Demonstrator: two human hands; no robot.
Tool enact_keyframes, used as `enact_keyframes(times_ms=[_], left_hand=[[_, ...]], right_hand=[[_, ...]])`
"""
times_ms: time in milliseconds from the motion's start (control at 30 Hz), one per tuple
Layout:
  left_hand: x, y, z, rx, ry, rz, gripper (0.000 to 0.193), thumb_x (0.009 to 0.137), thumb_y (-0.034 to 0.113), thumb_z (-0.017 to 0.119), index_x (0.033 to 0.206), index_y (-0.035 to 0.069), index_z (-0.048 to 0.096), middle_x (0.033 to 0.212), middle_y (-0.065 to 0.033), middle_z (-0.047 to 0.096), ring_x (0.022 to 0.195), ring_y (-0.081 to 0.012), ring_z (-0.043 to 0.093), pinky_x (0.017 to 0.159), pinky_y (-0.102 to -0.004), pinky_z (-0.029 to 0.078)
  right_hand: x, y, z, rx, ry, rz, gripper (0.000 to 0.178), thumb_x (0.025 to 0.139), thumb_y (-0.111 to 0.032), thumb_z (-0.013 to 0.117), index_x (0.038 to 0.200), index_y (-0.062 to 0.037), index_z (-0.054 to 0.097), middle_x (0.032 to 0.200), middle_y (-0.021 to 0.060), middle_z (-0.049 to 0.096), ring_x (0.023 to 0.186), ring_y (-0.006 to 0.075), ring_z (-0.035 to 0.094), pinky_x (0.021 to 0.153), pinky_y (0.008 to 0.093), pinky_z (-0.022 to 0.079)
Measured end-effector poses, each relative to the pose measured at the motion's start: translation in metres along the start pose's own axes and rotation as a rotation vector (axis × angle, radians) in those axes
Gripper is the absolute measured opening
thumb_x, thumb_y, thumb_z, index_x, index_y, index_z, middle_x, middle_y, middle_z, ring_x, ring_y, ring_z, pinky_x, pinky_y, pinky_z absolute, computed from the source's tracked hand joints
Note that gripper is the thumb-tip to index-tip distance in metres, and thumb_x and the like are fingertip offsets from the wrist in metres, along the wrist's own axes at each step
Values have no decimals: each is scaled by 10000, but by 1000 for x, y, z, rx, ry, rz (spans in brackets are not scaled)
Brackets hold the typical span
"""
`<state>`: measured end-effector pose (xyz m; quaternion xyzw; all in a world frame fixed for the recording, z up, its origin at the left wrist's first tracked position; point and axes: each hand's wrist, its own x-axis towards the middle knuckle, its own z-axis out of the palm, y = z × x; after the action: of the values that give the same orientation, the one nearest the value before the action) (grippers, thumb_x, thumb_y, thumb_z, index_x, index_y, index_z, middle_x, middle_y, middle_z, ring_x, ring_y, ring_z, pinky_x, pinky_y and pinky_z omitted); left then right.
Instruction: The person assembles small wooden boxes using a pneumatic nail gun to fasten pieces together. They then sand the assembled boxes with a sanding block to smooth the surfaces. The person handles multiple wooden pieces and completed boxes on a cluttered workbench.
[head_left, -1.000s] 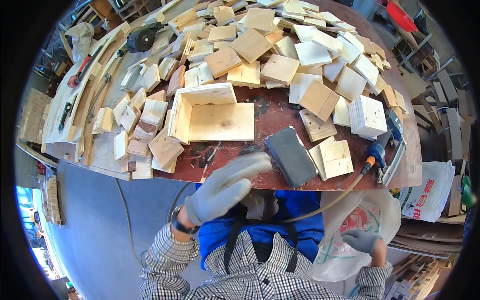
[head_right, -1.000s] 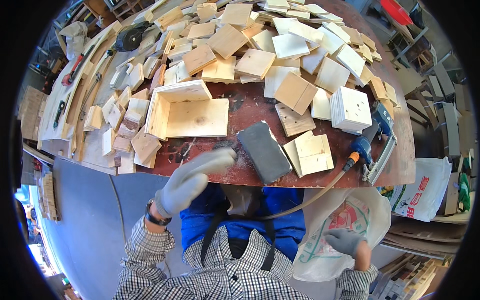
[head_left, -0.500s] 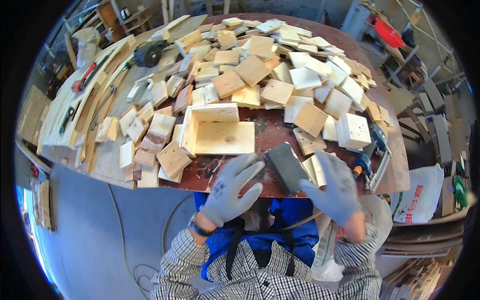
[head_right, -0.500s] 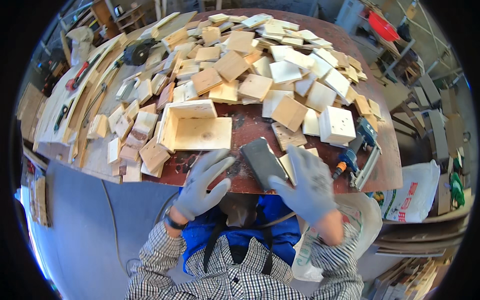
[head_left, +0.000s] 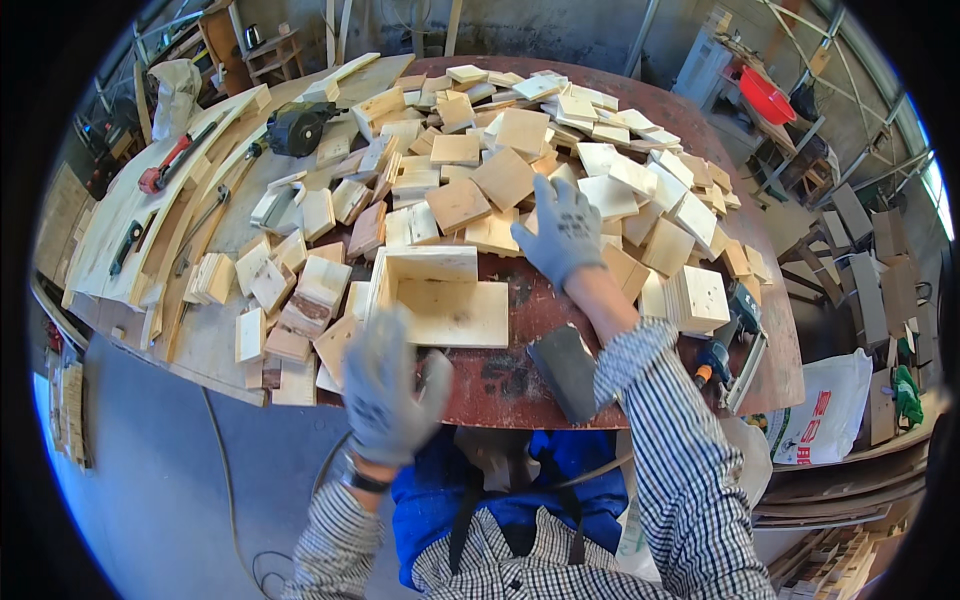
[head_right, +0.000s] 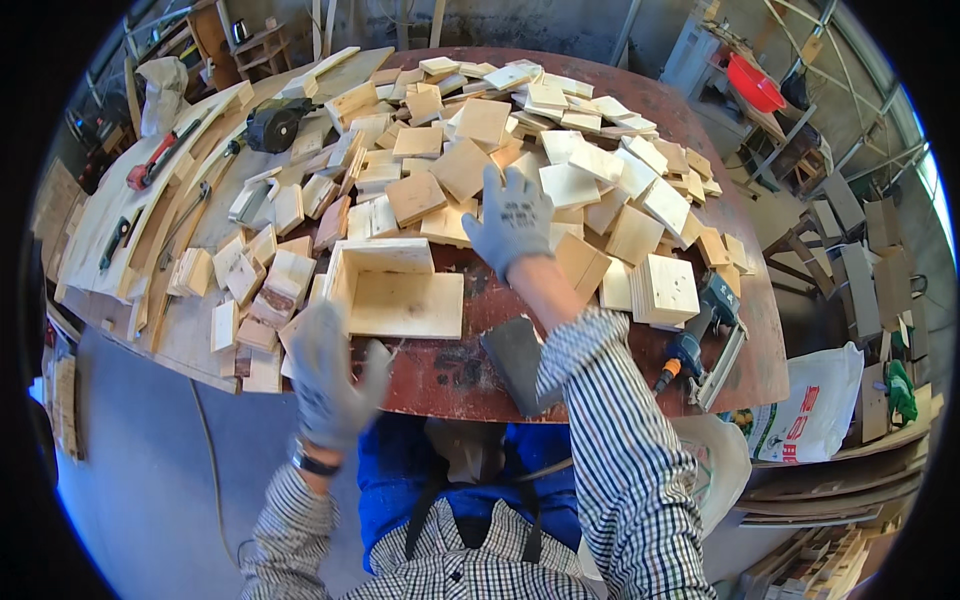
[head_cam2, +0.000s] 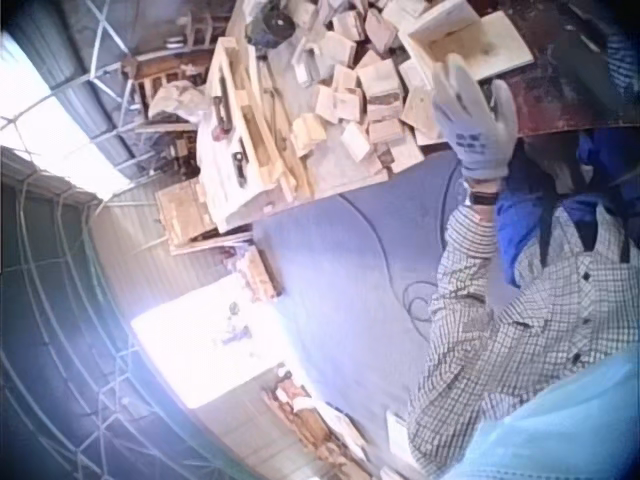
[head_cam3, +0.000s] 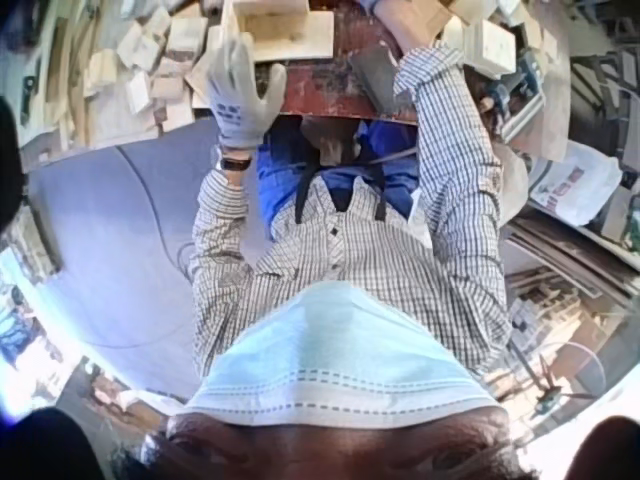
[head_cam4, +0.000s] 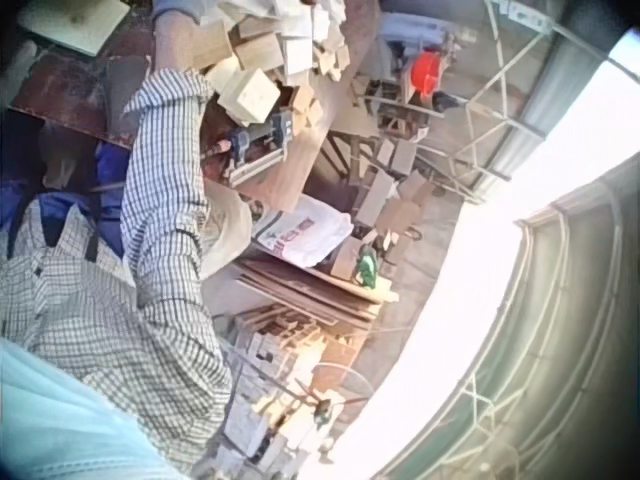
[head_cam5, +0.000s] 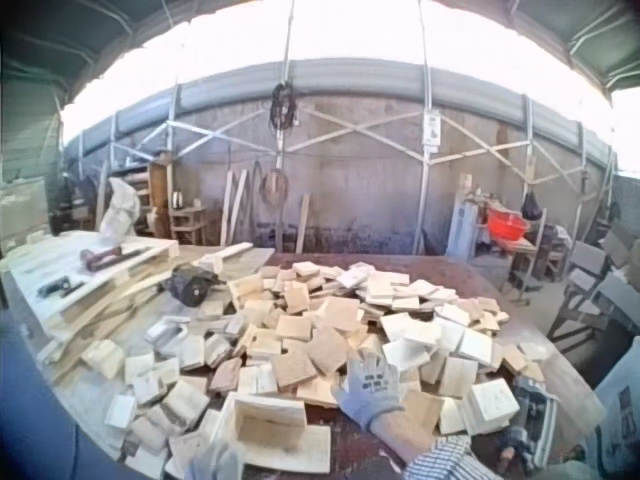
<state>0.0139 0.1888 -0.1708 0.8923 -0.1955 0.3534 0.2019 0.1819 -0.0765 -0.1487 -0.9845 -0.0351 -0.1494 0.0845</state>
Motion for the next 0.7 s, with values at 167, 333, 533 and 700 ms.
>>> enact_keyframes(times_ms=[167,333,533,700], left_hand=[[-37,25,32,-312,-131,28,553,833,128,803,1349,39,626,1215,-188,647,1012,-378,673,874,-465,566],[-46,-2,58,-436,-50,-388,239,904,119,767,1110,50,668,964,-117,617,607,-231,566,587,-365,501],[-40,-3,57,-468,-146,-372,126,926,111,734,1038,64,699,903,-80,602,586,-216,533,586,-354,477],[-41,-3,56,-450,-149,-382,153,931,103,720,1073,46,721,902,-87,621,605,-217,546,609,-357,489]], right_hand=[[64,6,41,-152,-68,14,927,823,-521,777,1579,-132,407,1554,209,436,1402,409,474,1151,551,391],[62,-6,46,-136,-85,4,883,831,-542,748,1544,-115,448,1503,221,488,1374,385,513,1081,548,422],[67,-8,36,-148,-77,29,821,832,-569,739,1462,-87,526,1380,200,573,1288,372,566,1028,549,441],[51,-1,6,-79,51,69,794,794,-537,747,1389,-45,561,1314,230,618,1239,371,595,994,518,474]])
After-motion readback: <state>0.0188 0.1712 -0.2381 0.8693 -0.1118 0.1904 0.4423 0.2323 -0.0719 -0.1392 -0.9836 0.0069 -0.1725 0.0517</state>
